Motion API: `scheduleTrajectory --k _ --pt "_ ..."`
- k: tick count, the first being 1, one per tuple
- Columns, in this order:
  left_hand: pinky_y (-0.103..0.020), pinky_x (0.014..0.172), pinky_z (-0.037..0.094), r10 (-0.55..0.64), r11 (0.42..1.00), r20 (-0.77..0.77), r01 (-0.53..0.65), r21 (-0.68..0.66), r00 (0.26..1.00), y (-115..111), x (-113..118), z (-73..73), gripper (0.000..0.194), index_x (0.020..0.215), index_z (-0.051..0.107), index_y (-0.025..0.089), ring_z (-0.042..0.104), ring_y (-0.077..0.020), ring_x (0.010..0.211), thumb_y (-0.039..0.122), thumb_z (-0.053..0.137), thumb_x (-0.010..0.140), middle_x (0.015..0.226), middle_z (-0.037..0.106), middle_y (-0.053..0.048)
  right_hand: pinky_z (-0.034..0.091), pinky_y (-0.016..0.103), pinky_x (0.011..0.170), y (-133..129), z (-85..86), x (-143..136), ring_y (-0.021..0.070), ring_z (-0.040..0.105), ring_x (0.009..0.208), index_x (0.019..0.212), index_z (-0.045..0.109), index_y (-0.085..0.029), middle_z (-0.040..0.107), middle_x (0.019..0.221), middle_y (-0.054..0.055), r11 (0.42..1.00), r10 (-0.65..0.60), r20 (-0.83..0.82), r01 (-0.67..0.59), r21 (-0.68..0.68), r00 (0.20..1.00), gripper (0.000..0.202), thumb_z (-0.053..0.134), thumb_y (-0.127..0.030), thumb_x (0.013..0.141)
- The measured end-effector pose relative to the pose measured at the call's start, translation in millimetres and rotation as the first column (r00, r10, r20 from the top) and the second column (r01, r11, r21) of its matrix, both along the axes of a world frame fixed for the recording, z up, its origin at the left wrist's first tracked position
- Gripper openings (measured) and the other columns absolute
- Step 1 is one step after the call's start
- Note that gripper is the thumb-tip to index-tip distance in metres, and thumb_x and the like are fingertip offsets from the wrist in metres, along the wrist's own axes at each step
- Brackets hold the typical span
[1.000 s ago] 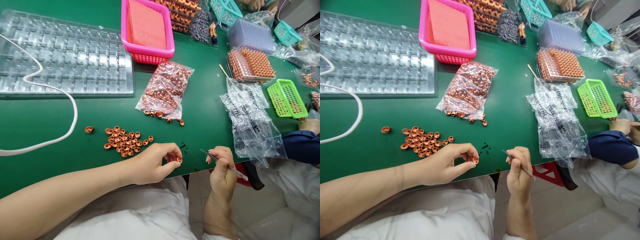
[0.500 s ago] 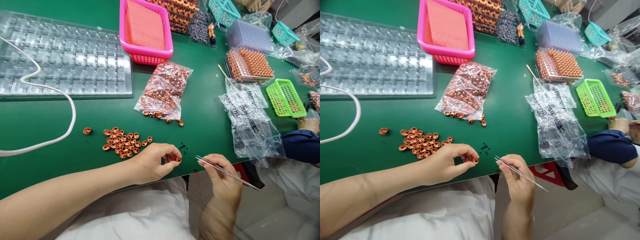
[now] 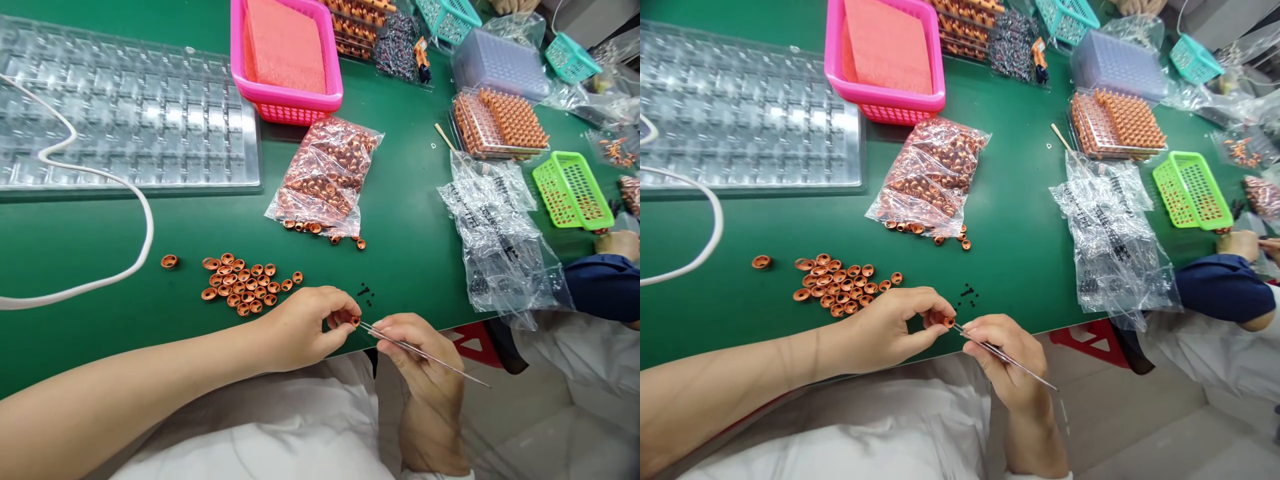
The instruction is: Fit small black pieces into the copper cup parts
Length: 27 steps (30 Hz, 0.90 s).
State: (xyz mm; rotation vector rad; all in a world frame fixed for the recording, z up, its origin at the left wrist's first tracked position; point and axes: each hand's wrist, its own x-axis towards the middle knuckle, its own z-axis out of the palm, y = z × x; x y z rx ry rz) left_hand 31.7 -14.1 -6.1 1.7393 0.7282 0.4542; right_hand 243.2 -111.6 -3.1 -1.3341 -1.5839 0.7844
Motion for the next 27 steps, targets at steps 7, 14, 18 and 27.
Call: scheduleTrajectory --k 7,14,18,27 --pt "-0.022 0.069 0.055 -0.004 1.0 0.003 0.004 0.008 1.0 -1 0 -1.3 0.015 0.096 0.072 0.013 0.067 -0.0128 0.073 0.015 0.06 0.087 0.085 0.072 -0.006 0.063 0.034 0.073 2 -2.8 0 0.0214 0.074 0.089 0.103 0.069 -0.024 0.076 0.096 0.005 1.0 0.009 0.046 -0.008 -0.013 0.999 0.02 0.072 -0.011 0.087" --pt "-0.022 0.066 0.054 0.014 0.999 0.028 -0.016 0.051 0.999 -2 1 -10.6 0.013 0.094 0.071 0.017 0.067 -0.0134 0.071 0.016 0.062 0.085 0.08 0.072 -0.003 0.063 0.034 0.072 5 -0.5 0 0.0207 0.074 0.088 0.103 0.068 -0.023 0.076 0.094 0.005 0.999 0.035 0.068 -0.033 -0.023 0.997 0.019 0.069 -0.011 0.089" --pt "-0.021 0.066 0.055 0.014 1.0 0.022 -0.014 0.025 1.0 -2 1 -8.5 0.013 0.093 0.072 0.014 0.067 -0.0128 0.071 0.015 0.061 0.086 0.081 0.072 -0.004 0.062 0.031 0.07 5 -0.7 -2 0.0189 0.073 0.087 0.105 0.067 -0.024 0.076 0.096 0.005 0.999 0.042 0.056 -0.041 -0.012 0.998 0.024 0.068 -0.007 0.088" --pt "-0.021 0.067 0.055 0.045 0.998 0.026 -0.044 -0.039 0.999 0 1 -3.9 0.011 0.094 0.071 0.014 0.069 -0.0126 0.071 0.017 0.062 0.087 0.081 0.075 -0.003 0.063 0.034 0.07 0 -8.3 -11 0.0199 0.073 0.086 0.106 0.067 -0.024 0.075 0.095 0.004 0.992 -0.06 0.052 0.054 0.114 0.997 0.029 0.066 -0.002 0.087"
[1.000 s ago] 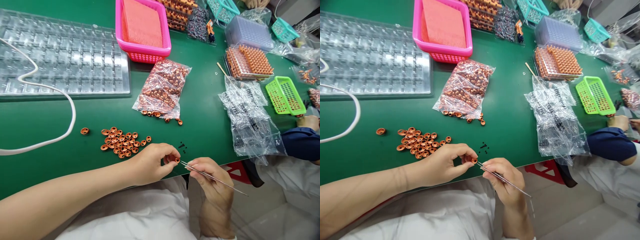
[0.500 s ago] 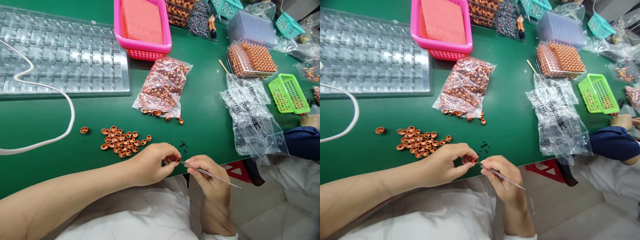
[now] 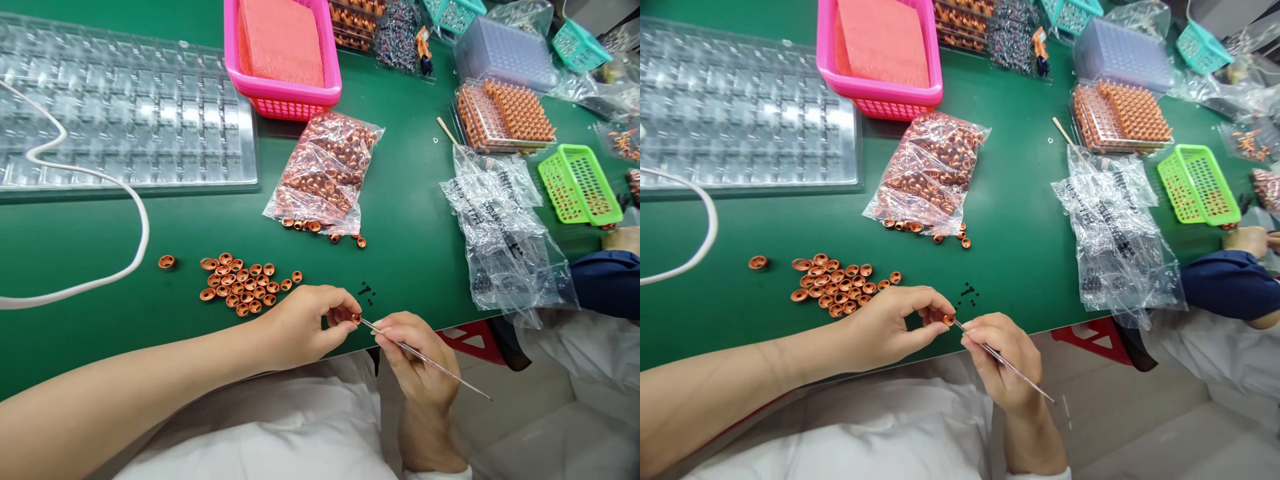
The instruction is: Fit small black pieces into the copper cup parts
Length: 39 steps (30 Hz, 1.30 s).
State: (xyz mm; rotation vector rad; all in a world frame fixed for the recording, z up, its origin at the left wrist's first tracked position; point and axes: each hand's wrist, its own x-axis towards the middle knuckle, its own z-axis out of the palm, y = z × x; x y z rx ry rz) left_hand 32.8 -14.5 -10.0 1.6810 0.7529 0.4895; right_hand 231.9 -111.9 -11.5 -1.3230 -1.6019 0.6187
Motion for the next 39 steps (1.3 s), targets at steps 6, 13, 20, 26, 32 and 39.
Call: scheduleTrajectory --k 6,13,20,26,32,39 --pt "-0.02 0.066 0.055 0.011 1.0 0.021 -0.011 -0.018 1.0 -0.4 0.7 -4.7 0.01 0.093 0.071 0.015 0.069 -0.0116 0.069 0.018 0.063 0.087 0.08 0.076 -0.002 0.063 0.036 0.074 -3.3 -4.0 -1.2 0.02 0.073 0.09 0.109 0.066 -0.022 0.074 0.099 0.006 0.999 0.024 0.031 -0.025 0.022 0.999 0.031 0.066 -0.001 0.086" --pt "-0.019 0.066 0.054 0.013 1.0 0.018 -0.013 -0.019 1.0 -0.2 0.4 -4.3 0.01 0.093 0.071 0.015 0.069 -0.0109 0.069 0.018 0.064 0.087 0.081 0.076 -0.001 0.063 0.037 0.075 -3.6 -5.0 0.7 0.0204 0.072 0.092 0.113 0.066 -0.021 0.074 0.102 0.006 0.998 0.054 0.04 -0.055 0.039 0.998 0.035 0.067 0.001 0.085" --pt "-0.019 0.065 0.054 0.02 1.0 0.013 -0.02 -0.017 1.0 0.6 0.3 0.2 0.009 0.092 0.071 0.014 0.069 -0.0111 0.068 0.015 0.064 0.087 0.079 0.076 -0.002 0.063 0.036 0.076 -2.3 -4.8 1.3 0.0198 0.072 0.092 0.111 0.066 -0.019 0.073 0.101 0.006 0.996 0.065 0.024 -0.066 0.052 0.998 0.036 0.068 0.004 0.083" --pt "-0.018 0.064 0.054 0.034 0.999 0.075 -0.037 0.036 0.997 -1.9 0.7 -7.9 0.009 0.092 0.072 0.014 0.068 -0.0105 0.067 0.015 0.064 0.087 0.079 0.076 -0.001 0.063 0.036 0.076 -1.6 -4.8 1.5 0.02 0.072 0.093 0.11 0.066 -0.018 0.073 0.101 0.007 0.996 0.076 0.027 -0.077 0.053 0.997 0.035 0.067 0.005 0.083" --pt "-0.017 0.065 0.054 0.028 0.999 0.035 -0.029 0.023 0.999 -0.3 0.7 -3.7 0.009 0.092 0.072 0.013 0.068 -0.0103 0.068 0.014 0.065 0.086 0.079 0.076 -0.002 0.063 0.036 0.076 -3.0 -4.2 1.2 0.0208 0.072 0.093 0.113 0.066 -0.018 0.073 0.102 0.008 0.994 0.075 0.045 -0.078 0.074 0.996 0.039 0.068 0.006 0.082" --pt "-0.017 0.066 0.054 0.019 1.0 0.015 -0.019 -0.003 1.0 0.8 0.6 0.7 0.009 0.092 0.072 0.012 0.068 -0.0105 0.068 0.013 0.065 0.086 0.08 0.076 -0.003 0.063 0.036 0.076 -1.2 -4.4 1.2 0.0205 0.072 0.093 0.113 0.066 -0.018 0.072 0.103 0.008 0.994 0.073 0.044 -0.077 0.082 0.996 0.04 0.067 0.007 0.081"
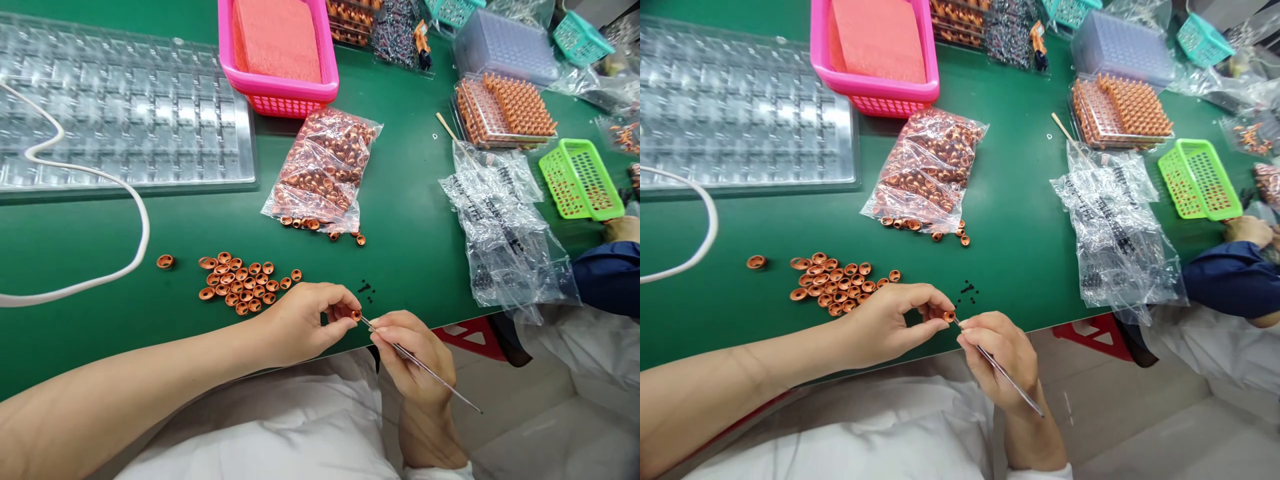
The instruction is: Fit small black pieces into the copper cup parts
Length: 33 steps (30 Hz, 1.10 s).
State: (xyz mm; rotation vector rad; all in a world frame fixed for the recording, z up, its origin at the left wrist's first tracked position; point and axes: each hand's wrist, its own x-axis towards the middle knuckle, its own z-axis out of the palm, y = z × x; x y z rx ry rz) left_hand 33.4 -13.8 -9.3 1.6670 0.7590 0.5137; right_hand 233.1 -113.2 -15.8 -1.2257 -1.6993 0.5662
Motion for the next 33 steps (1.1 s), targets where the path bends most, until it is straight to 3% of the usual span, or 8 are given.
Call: scheduleTrajectory --k 21,26,28,30,33 --pt "-0.02 0.066 0.054 -0.009 1.0 -0.017 0.009 -0.008 1.0 1 0 0.6 0.01 0.092 0.072 0.014 0.068 -0.0117 0.069 0.016 0.064 0.086 0.08 0.075 -0.002 0.063 0.036 0.07 0 1.7 -5 0.021 0.073 0.088 0.11 0.066 -0.021 0.074 0.098 0.006 0.998 -0.061 0.006 0.061 0.001 0.998 0.033 0.068 -0.001 0.084" --pt "-0.019 0.064 0.053 0.007 1.0 0.061 -0.007 0.0 0.998 0 1 -9.8 0.012 0.094 0.074 0.016 0.067 -0.0115 0.066 0.019 0.064 0.088 0.079 0.076 -0.002 0.063 0.048 0.077 -1 7.7 -1 0.0249 0.071 0.092 0.106 0.067 -0.023 0.072 0.1 0.008 0.996 -0.093 -0.021 0.093 0.015 0.995 0.015 0.057 -0.018 0.096" --pt "-0.019 0.065 0.053 -0.001 1.0 0.089 0.0 0.008 0.996 -1 1 -11.0 0.013 0.096 0.074 0.015 0.068 -0.0116 0.067 0.019 0.064 0.089 0.08 0.076 -0.003 0.061 0.052 0.085 -2 9.3 3 0.0262 0.07 0.1 0.106 0.067 -0.023 0.072 0.106 0.008 0.992 -0.12 0.018 0.119 0.03 0.993 0.021 0.05 -0.015 0.098" --pt "-0.019 0.065 0.053 -0.007 1.0 0.106 0.005 0.018 0.994 -1 0 -9.3 0.014 0.097 0.075 0.014 0.069 -0.0117 0.068 0.019 0.063 0.09 0.081 0.076 -0.003 0.06 0.05 0.086 -2 9.4 6 0.0254 0.069 0.103 0.109 0.067 -0.024 0.072 0.11 0.008 0.991 -0.136 0.07 0.134 0.031 0.988 0.027 0.049 -0.008 0.096" --pt "-0.019 0.065 0.053 -0.029 0.999 0.095 0.027 0.022 0.995 -1 -1 -3.9 0.014 0.098 0.075 0.013 0.069 -0.012 0.069 0.018 0.064 0.09 0.082 0.076 -0.005 0.06 0.039 0.073 -2 7.0 9 0.0217 0.069 0.091 0.116 0.066 -0.024 0.071 0.106 0.008 0.995 -0.099 0.123 0.095 0.036 0.988 0.034 0.051 -0.003 0.093"
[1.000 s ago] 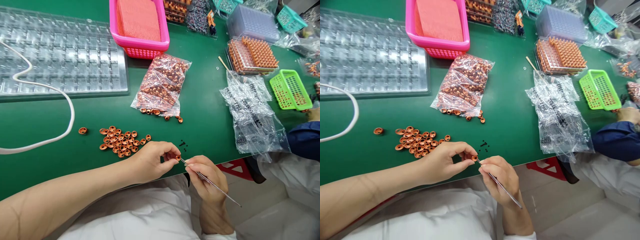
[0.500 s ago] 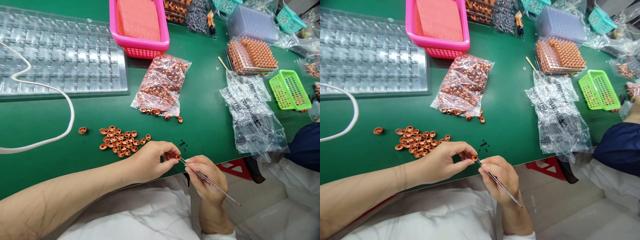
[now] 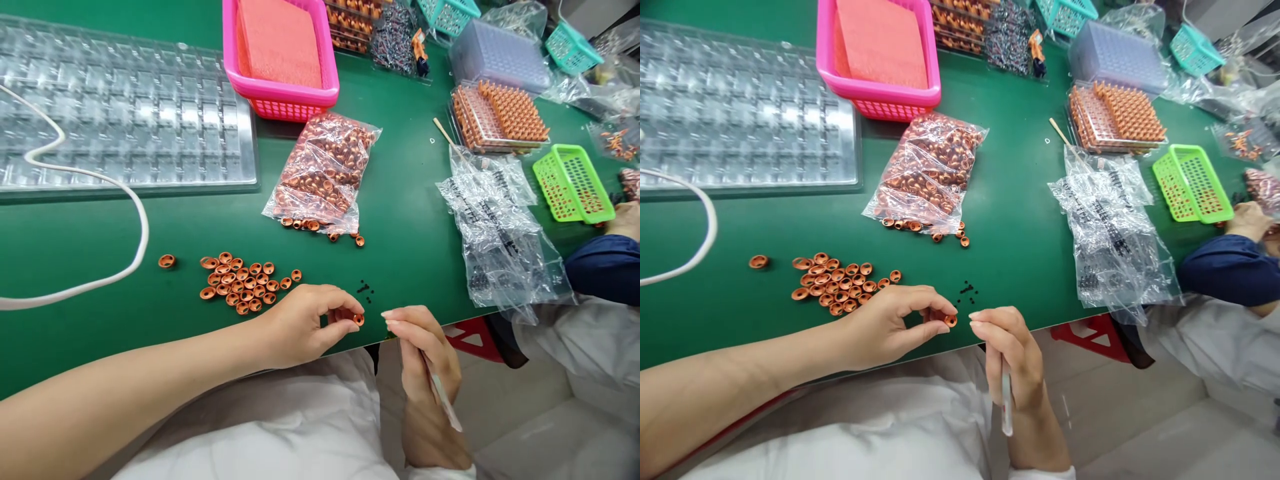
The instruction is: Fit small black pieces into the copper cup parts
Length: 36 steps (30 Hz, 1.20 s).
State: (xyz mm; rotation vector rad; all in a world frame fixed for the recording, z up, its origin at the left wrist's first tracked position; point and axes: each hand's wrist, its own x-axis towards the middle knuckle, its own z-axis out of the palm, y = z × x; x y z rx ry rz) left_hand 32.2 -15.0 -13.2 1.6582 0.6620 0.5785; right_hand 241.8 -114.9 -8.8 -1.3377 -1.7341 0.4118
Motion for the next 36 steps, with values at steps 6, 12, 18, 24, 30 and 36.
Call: scheduleTrajectory --k 6,12,18,24,30,36 --pt "-0.02 0.069 0.054 -0.022 0.998 -0.009 0.023 0.054 1.0 -2 -1 3.4 0.013 0.099 0.074 0.015 0.069 -0.0126 0.072 0.016 0.064 0.09 0.082 0.075 -0.004 0.054 0.031 0.062 8 -7.4 3 0.0149 0.061 0.071 0.122 0.063 -0.022 0.068 0.088 0.003 0.974 0.193 0.246 -0.216 0.067 0.95 0.037 0.069 -0.009 0.088" --pt "-0.022 0.067 0.052 -0.053 0.991 -0.012 0.054 0.126 0.999 -5 -1 0.8 0.013 0.098 0.072 0.016 0.067 -0.0139 0.071 0.018 0.06 0.093 0.08 0.073 -0.004 0.055 0.035 0.062 6 -21.8 16 0.0192 0.064 0.077 0.126 0.064 -0.013 0.072 0.095 0.009 0.929 0.28 0.381 -0.349 0.124 0.881 0.037 0.065 -0.007 0.089" --pt "-0.023 0.069 0.052 -0.082 0.978 -0.019 0.084 0.191 0.996 -7 -2 -1.9 0.015 0.099 0.07 0.017 0.067 -0.0149 0.073 0.017 0.056 0.095 0.081 0.075 -0.004 0.055 0.036 0.063 9 -12.5 16 0.0206 0.065 0.083 0.123 0.067 -0.015 0.072 0.101 0.009 0.894 0.339 0.439 -0.43 0.126 0.832 0.034 0.056 -0.007 0.092" --pt "-0.023 0.069 0.052 -0.1 0.969 -0.033 0.105 0.222 0.994 -7 -3 3.8 0.015 0.1 0.069 0.016 0.067 -0.0153 0.075 0.014 0.055 0.095 0.085 0.076 -0.005 0.055 0.036 0.062 18 3.3 11 0.0206 0.065 0.081 0.113 0.069 -0.007 0.071 0.093 0.011 0.87 0.378 0.456 -0.477 0.121 0.806 0.028 0.049 -0.005 0.094" --pt "-0.024 0.07 0.053 -0.111 0.972 -0.044 0.117 0.205 0.993 -7 -3 6.7 0.017 0.1 0.069 0.017 0.066 -0.0158 0.075 0.015 0.053 0.096 0.085 0.075 -0.006 0.056 0.037 0.063 16 2.6 12 0.0221 0.067 0.084 0.121 0.067 -0.009 0.072 0.1 0.012 0.871 0.412 0.425 -0.486 0.076 0.806 0.033 0.052 -0.005 0.092" --pt "-0.024 0.07 0.052 -0.094 0.97 -0.029 0.098 0.223 0.995 -9 -3 3.9 0.015 0.099 0.068 0.016 0.067 -0.0158 0.075 0.014 0.054 0.096 0.084 0.075 -0.006 0.056 0.036 0.062 18 3.2 11 0.0216 0.066 0.083 0.116 0.067 -0.006 0.072 0.097 0.013 0.86 0.404 0.47 -0.501 0.098 0.785 0.033 0.041 -0.006 0.095"
